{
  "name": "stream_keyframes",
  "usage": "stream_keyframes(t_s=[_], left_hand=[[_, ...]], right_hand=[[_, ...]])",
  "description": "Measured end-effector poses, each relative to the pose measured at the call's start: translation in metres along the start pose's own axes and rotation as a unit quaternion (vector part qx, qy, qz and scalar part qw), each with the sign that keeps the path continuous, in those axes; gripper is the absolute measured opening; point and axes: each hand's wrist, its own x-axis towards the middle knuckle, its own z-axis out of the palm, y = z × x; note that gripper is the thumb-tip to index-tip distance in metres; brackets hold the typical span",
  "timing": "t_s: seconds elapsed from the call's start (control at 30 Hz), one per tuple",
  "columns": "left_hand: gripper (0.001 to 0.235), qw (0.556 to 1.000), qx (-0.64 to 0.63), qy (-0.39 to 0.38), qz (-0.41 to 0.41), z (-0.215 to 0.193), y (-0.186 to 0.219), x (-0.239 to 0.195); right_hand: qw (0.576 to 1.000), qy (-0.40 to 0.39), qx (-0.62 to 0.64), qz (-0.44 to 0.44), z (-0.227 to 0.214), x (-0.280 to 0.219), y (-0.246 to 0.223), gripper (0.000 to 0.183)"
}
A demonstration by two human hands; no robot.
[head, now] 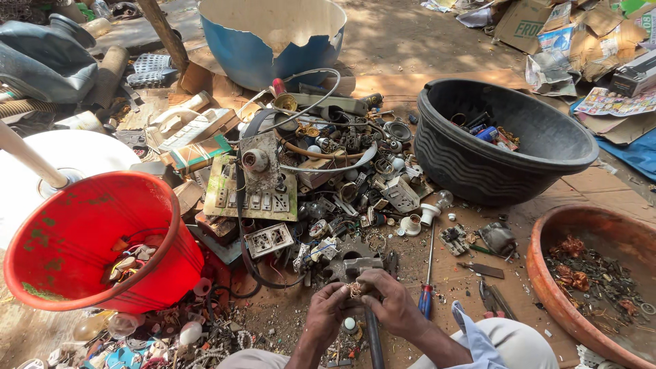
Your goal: The person sits on the ground and uses a hammer to break apart small electronic components, such as light bulb bases and plastic casings, on a metal gear. They also use pliers to strip wires and separate parts. The debris is scattered on the ground around them.
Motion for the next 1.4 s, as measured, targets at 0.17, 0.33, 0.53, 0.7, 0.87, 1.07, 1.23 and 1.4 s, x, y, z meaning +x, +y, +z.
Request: stream_keyframes(t_s=[0.17,0.33,0.53,0.7,0.87,1.07,1.23,1.4], left_hand=[[0.025,0.998,0.009,0.032,-0.047,0.016,0.022,-0.007],[0.019,0.996,0.019,0.055,-0.067,0.017,0.019,-0.002],[0.035,0.979,0.187,0.073,0.04,0.027,0.027,-0.006],[0.036,0.959,0.265,0.029,0.096,0.039,0.037,-0.016],[0.034,0.942,0.318,0.001,0.103,0.035,0.04,-0.019],[0.047,0.946,0.312,-0.014,0.084,0.036,0.047,-0.022],[0.067,0.958,0.287,-0.006,0.013,0.043,0.05,-0.025],[0.079,0.973,0.225,-0.018,0.054,0.046,0.049,-0.025]], right_hand=[[0.983,0.016,0.067,0.17,0.011,0.001,0.003,0.045],[0.943,-0.03,0.149,0.296,0.01,0.006,-0.002,0.027],[0.959,0.042,0.072,0.27,0.02,0.005,0.017,0.02],[0.989,0.075,-0.01,0.13,0.023,0.007,0.011,0.023],[0.998,0.024,-0.062,0.001,0.012,0.014,-0.003,0.052],[0.996,-0.008,-0.06,0.062,0.008,0.015,0.003,0.04],[0.993,0.007,-0.06,0.106,0.016,0.009,0.027,0.023],[0.978,-0.016,0.108,0.177,0.012,0.011,0.023,0.02]])
